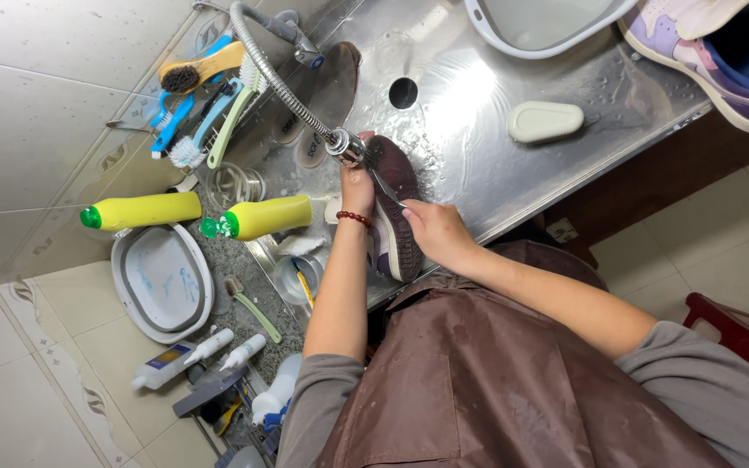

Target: The person applies liquid detergent from a bottle onto a sneaker, wets it under the faucet, and scrubs the shoe. They then hold the sneaker sole-up and scrape the outsole with a small flat blade, working around the sole.

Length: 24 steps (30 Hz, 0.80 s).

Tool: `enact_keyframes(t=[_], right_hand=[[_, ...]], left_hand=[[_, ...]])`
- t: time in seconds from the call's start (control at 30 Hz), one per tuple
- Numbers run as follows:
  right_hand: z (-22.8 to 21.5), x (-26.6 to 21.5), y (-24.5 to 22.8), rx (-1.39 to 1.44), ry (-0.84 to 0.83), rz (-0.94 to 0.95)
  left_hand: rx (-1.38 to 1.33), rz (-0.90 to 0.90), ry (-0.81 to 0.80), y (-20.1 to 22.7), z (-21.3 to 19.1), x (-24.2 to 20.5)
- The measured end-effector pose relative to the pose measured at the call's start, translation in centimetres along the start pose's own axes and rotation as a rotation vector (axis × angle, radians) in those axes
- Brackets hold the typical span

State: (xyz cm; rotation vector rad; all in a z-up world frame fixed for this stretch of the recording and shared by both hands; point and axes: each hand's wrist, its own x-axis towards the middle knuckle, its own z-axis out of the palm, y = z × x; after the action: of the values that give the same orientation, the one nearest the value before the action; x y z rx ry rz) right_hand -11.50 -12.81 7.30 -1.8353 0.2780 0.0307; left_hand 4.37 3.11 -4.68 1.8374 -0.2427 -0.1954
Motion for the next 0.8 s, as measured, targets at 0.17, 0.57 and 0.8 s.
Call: enact_keyframes(t=[0.17,0.57,0.8], right_hand=[[2.3,1.4,0.0,0.093,-0.049,0.213],[1.2,3.9,1.2,0.326,0.018,0.569],[0.3,0.2,1.8,0.089,-0.029,0.231]], left_hand=[[-0.014,-0.062,0.056,0.7,-0.7,0.0],[0.241,-0.077,0.131,-5.0,0.2,0.1],[0.142,0.043,0.093,-2.7,-0.5,-0.6]])
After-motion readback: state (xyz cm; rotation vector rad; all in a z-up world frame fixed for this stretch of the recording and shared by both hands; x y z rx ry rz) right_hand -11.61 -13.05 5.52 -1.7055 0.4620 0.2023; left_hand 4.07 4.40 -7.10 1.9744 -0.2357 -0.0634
